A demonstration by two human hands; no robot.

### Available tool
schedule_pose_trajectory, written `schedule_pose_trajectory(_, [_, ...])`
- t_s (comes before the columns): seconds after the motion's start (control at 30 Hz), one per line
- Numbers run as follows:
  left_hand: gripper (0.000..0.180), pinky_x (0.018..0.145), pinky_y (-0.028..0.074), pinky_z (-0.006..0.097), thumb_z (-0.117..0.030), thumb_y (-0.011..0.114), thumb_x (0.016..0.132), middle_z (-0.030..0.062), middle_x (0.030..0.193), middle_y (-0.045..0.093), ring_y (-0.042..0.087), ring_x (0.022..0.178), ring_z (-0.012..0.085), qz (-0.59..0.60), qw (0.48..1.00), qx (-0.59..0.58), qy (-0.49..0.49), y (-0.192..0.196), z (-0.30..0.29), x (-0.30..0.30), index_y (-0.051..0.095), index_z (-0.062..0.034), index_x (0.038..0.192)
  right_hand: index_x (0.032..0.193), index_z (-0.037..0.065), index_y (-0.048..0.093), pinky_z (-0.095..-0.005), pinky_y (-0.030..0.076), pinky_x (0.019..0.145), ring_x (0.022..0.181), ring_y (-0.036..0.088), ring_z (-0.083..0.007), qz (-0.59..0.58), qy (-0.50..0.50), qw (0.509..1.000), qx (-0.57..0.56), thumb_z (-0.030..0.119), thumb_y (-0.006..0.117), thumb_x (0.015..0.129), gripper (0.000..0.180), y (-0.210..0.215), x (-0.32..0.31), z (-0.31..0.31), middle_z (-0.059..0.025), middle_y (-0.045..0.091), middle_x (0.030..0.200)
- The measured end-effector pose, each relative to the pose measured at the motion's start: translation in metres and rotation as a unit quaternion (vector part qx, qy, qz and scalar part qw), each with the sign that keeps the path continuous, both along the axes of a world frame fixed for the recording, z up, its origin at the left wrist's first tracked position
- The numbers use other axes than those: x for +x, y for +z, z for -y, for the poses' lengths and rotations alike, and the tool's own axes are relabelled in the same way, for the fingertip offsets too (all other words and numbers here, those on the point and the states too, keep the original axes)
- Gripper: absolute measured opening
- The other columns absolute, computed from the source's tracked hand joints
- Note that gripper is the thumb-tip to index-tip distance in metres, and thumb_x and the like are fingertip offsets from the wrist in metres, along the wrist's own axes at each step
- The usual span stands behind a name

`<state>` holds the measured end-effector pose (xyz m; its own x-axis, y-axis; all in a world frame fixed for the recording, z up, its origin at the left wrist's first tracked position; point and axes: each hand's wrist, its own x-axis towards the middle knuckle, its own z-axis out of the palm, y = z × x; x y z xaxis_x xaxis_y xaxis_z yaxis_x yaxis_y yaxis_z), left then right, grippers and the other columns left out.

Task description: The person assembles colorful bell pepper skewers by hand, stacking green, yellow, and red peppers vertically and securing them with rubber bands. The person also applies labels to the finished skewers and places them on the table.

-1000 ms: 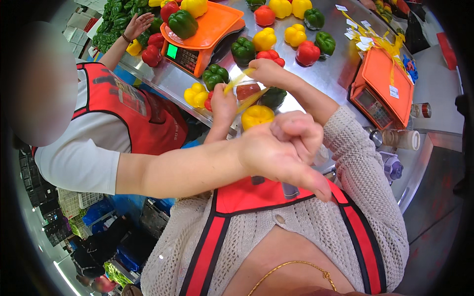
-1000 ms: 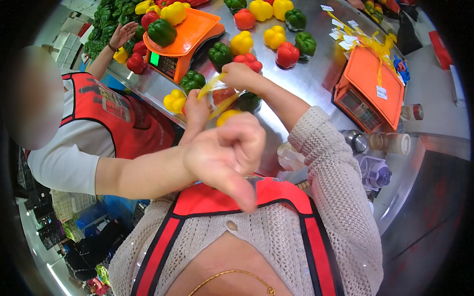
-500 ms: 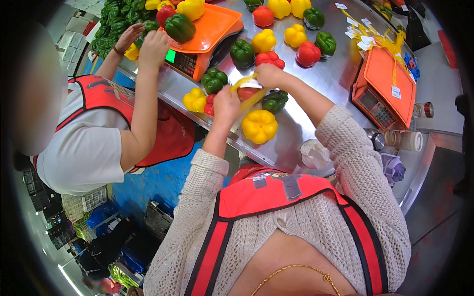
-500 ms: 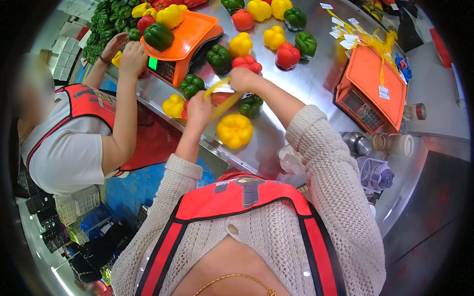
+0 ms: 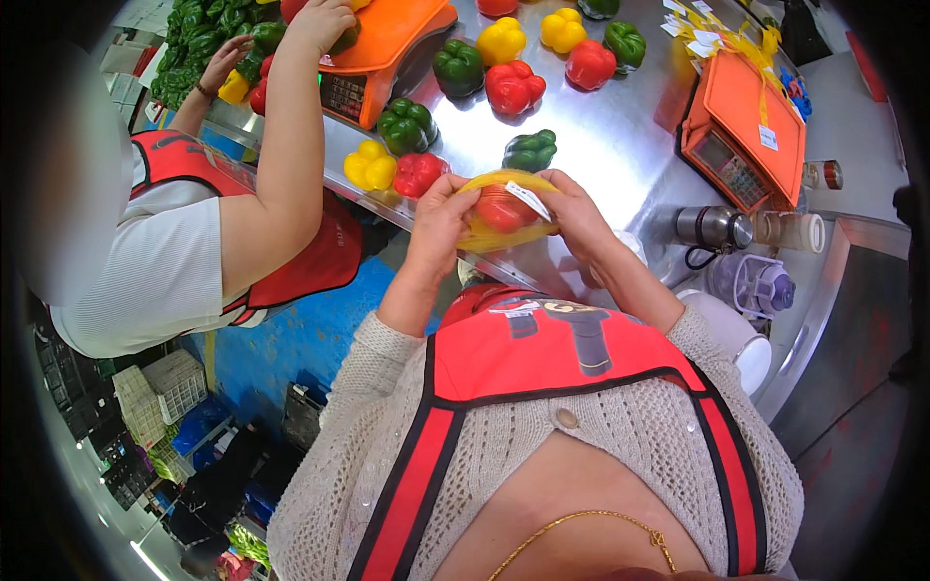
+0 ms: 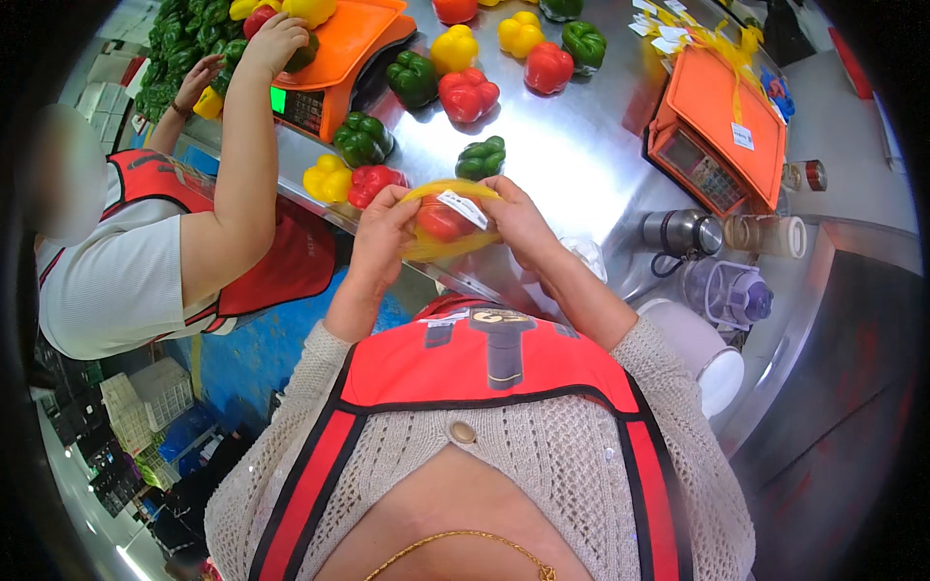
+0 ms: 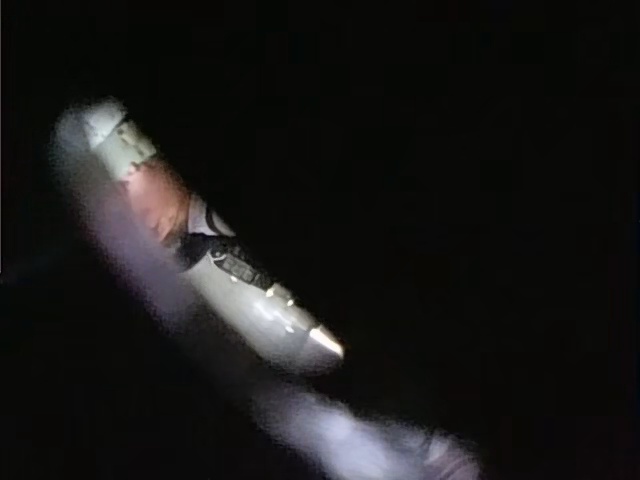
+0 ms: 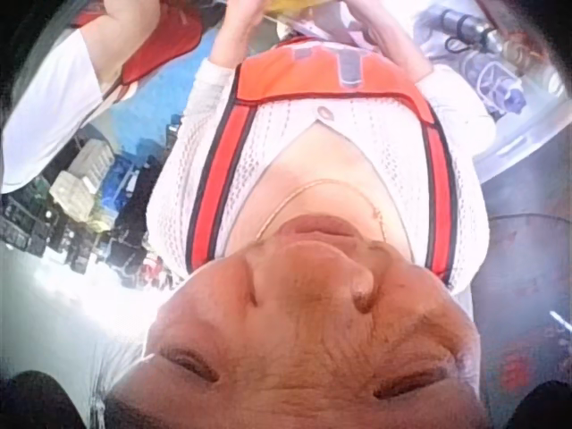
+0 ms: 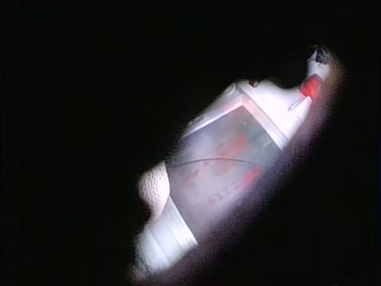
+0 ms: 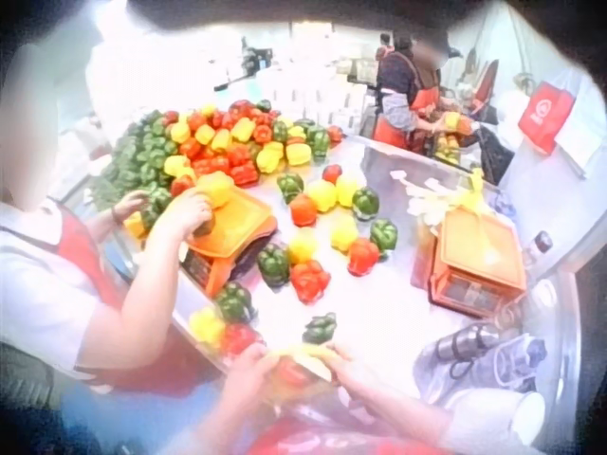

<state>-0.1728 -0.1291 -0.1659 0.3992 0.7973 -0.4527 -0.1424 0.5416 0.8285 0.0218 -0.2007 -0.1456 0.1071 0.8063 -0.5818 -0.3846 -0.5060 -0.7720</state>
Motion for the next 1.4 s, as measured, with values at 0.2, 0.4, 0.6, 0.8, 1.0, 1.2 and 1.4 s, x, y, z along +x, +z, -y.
schedule_pose_trajectory(0.2, [0.009, 0.067, 0.054, 0.026, -0.011, 0.058, 0.098, 0.0045, 0.093, 0.066, 0.062, 0.075, 0.0111, 0.154, 0.976, -0.150, -0.023, -0.008, -0.013, -0.014, 0.058, -0.0074, 0.106, 0.107, 0.010, 0.057, -0.0248, 0.042, 0.064, 0.068, 0.046, -0.0059, -0.132, 0.038, 0.990, 0.014, 0.024, 0.055, 0.101, 0.016, -0.016, 0.016, 0.001, 0.0038, 0.053, 0.080])
schedule_pose_trajectory(0.4, [0.020, 0.092, 0.056, 0.039, -0.013, 0.058, 0.098, 0.0110, 0.115, 0.066, 0.066, 0.104, 0.0216, 0.290, 0.929, -0.224, -0.058, -0.024, -0.019, -0.029, 0.057, -0.0049, 0.117, 0.096, 0.011, 0.053, -0.0233, 0.040, 0.062, 0.067, 0.044, -0.0057, -0.169, 0.000, 0.985, 0.032, 0.031, 0.052, 0.104, 0.021, -0.011, 0.003, 0.000, 0.0044, 0.050, 0.078])
schedule_pose_trajectory(0.6, [0.029, 0.097, 0.053, 0.042, -0.016, 0.058, 0.098, 0.0124, 0.122, 0.064, 0.064, 0.113, 0.0252, 0.196, 0.975, -0.102, 0.005, -0.004, -0.012, -0.023, 0.056, -0.0043, 0.125, 0.100, 0.007, 0.054, -0.0250, 0.045, 0.065, 0.070, 0.051, -0.0087, -0.118, -0.020, 0.992, 0.038, 0.025, 0.049, 0.104, 0.019, -0.006, -0.017, -0.007, 0.0012, 0.054, 0.081])
schedule_pose_trajectory(0.8, [0.034, 0.099, 0.052, 0.042, -0.014, 0.055, 0.099, 0.0124, 0.129, 0.062, 0.062, 0.116, 0.0254, 0.229, 0.960, -0.158, 0.014, -0.020, -0.008, -0.023, 0.053, -0.0041, 0.131, 0.101, 0.004, 0.054, -0.0296, 0.054, 0.078, 0.084, 0.064, -0.0154, -0.112, -0.105, 0.988, 0.005, 0.015, 0.052, 0.100, 0.012, -0.015, -0.022, -0.005, -0.0069, 0.062, 0.093])
schedule_pose_trajectory(1.0, [0.032, 0.096, 0.054, 0.041, -0.017, 0.056, 0.098, 0.0113, 0.125, 0.064, 0.064, 0.112, 0.0237, 0.185, 0.968, -0.166, 0.040, -0.052, -0.017, -0.023, 0.057, -0.0025, 0.127, 0.103, 0.002, 0.057, -0.0276, 0.049, 0.069, 0.075, 0.058, -0.0134, -0.074, -0.139, 0.987, 0.016, 0.020, 0.053, 0.101, 0.018, -0.046, -0.024, -0.012, -0.0064, 0.062, 0.091])
schedule_pose_trajectory(1.2, [0.028, 0.090, 0.055, 0.040, -0.019, 0.057, 0.099, 0.0107, 0.115, 0.068, 0.068, 0.102, 0.0230, 0.100, 0.984, -0.139, 0.058, -0.064, -0.014, -0.028, 0.060, -0.0020, 0.120, 0.101, 0.000, 0.060, -0.0325, 0.048, 0.072, 0.078, 0.057, -0.0155, 0.029, -0.140, 0.990, -0.003, 0.024, 0.056, 0.099, 0.025, -0.073, -0.023, -0.011, -0.0072, 0.062, 0.086])
schedule_pose_trajectory(1.4, [0.025, 0.085, 0.057, 0.039, -0.022, 0.056, 0.100, 0.0097, 0.106, 0.070, 0.069, 0.096, 0.0222, 0.099, 0.972, -0.204, 0.068, -0.073, -0.012, -0.029, 0.062, -0.0019, 0.113, 0.107, 0.001, 0.059, -0.0298, 0.051, 0.077, 0.082, 0.061, -0.0132, 0.111, -0.113, 0.987, 0.013, 0.023, 0.054, 0.101, 0.023, -0.092, -0.028, -0.008, -0.0070, 0.064, 0.094])
